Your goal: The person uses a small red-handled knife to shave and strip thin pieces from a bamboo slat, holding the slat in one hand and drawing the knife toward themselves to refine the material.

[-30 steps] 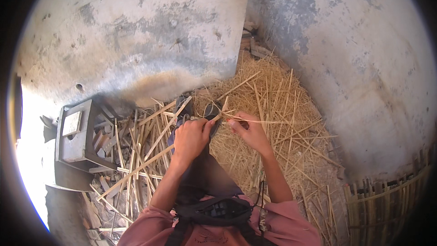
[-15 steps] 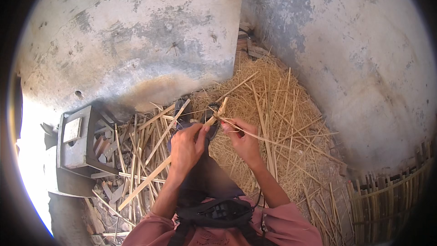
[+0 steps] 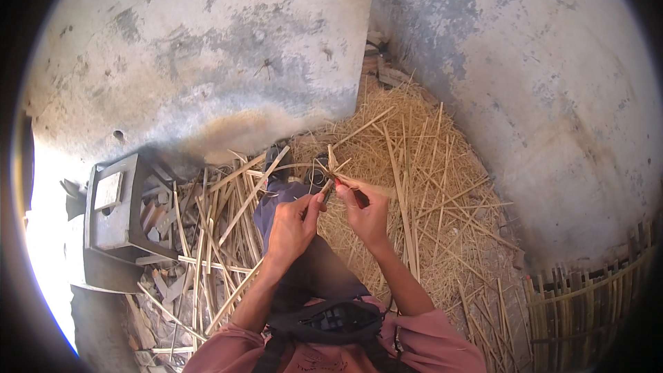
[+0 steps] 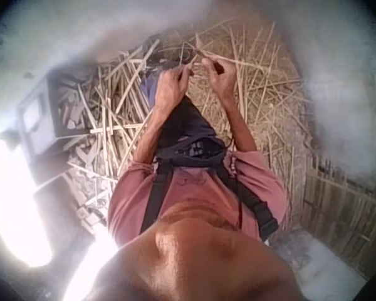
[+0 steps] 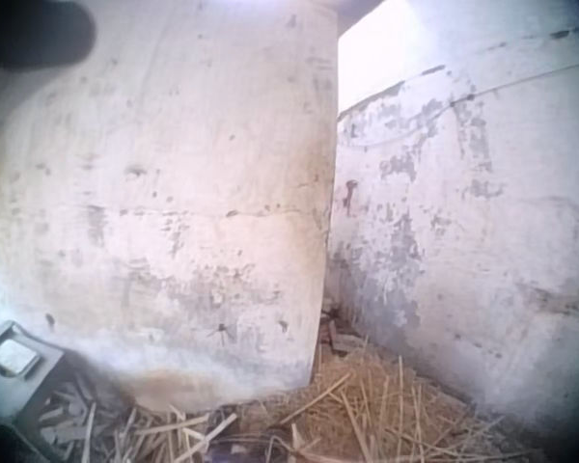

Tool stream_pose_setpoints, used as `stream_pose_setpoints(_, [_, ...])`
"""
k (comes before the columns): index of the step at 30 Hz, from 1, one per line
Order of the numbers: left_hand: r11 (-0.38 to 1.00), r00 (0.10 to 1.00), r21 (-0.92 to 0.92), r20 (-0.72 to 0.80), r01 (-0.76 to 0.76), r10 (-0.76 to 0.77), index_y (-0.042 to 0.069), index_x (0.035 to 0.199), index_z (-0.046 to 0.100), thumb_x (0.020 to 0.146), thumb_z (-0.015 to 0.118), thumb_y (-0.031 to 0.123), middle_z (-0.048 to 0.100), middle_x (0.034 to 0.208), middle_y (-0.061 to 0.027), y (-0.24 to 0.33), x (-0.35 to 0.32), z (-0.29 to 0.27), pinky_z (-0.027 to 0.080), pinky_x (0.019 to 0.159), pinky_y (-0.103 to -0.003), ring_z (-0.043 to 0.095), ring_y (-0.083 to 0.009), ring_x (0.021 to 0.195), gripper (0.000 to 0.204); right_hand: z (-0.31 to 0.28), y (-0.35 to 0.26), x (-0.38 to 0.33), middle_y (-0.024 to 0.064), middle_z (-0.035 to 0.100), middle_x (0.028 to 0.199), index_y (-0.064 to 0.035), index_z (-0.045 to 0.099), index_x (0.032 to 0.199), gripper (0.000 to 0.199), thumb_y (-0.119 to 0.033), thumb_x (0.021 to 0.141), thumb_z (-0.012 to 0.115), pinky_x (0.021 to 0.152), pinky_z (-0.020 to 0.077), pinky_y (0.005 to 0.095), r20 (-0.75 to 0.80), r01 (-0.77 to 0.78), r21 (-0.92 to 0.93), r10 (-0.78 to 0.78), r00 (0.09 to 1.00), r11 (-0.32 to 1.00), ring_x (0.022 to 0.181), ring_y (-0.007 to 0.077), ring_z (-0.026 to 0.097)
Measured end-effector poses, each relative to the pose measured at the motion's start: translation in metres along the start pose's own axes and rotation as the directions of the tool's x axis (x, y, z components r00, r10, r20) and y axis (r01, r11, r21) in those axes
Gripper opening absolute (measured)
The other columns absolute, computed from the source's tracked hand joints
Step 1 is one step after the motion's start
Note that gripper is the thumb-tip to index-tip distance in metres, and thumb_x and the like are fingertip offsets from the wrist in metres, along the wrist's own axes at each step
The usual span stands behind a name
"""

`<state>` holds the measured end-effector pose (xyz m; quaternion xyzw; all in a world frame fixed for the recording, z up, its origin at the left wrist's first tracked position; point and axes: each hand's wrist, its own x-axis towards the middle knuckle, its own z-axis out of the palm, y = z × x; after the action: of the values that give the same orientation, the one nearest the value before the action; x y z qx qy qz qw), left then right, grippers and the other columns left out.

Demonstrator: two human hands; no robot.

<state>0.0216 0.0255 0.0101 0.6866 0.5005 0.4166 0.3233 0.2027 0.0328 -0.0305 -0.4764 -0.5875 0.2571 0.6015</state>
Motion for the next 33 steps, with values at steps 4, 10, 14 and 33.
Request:
stream_pose_setpoints(4, [0.995,0.998,0.101,-0.057,0.025,-0.019,0.003,0.098,0.077,0.106,0.068,0.026,0.073,0.082,-0.0246,-0.008,0.005,-0.001,0.054,0.068,-0.054,0.071,-0.0481,0.077,0.025,-0.007,-0.009,0.019,0.0036,0.074,0.087,0.0023,0.079,0.112,0.016,-0.011,0.104,0.075,0.062,0.0472,0.0226,0.129,-0.178,0.076,0.167,0.977,0.981,0.070,0.0058,0.061])
stream_pose_setpoints(10, [0.990,0.994,0.140,-0.109,-0.007,0.022,0.004,0.103,0.079,0.105,0.069,0.026,0.074,0.084,-0.0226,-0.001,0.007,-0.007,0.055,0.068,-0.052,0.072,-0.0452,0.078,0.024,-0.026,-0.013,0.030,0.0033,0.073,0.087,0.0000,0.075,0.116,0.017,-0.014,0.107,0.073,0.058,0.0405,0.0217,0.354,-0.468,0.229,0.375,0.857,0.854,0.066,0.0029,0.053])
stream_pose_setpoints(14, [0.990,0.990,0.112,-0.106,-0.080,0.092,0.002,0.104,0.079,0.104,0.071,0.025,0.073,0.082,-0.0226,-0.002,0.011,-0.012,0.054,0.067,-0.050,0.072,-0.0444,0.076,0.024,-0.030,-0.018,0.030,0.0032,0.073,0.089,-0.0007,0.076,0.113,0.017,-0.016,0.107,0.073,0.060,0.0415,0.0212,0.378,-0.484,0.230,0.381,0.844,0.844,0.069,0.0035,0.055])
stream_pose_setpoints(33, [0.948,0.968,0.252,-0.109,-0.192,0.225,0.003,0.102,0.075,0.100,0.074,0.013,0.074,0.086,-0.0212,-0.004,0.002,0.004,0.057,0.066,-0.050,0.071,-0.0442,0.074,0.010,-0.013,-0.005,0.004,0.0050,0.075,0.088,0.0018,0.080,0.114,0.020,-0.016,0.105,0.074,0.072,0.0545,0.0257,0.104,-0.246,0.060,0.239,0.965,0.967,0.079,0.0096,0.069])
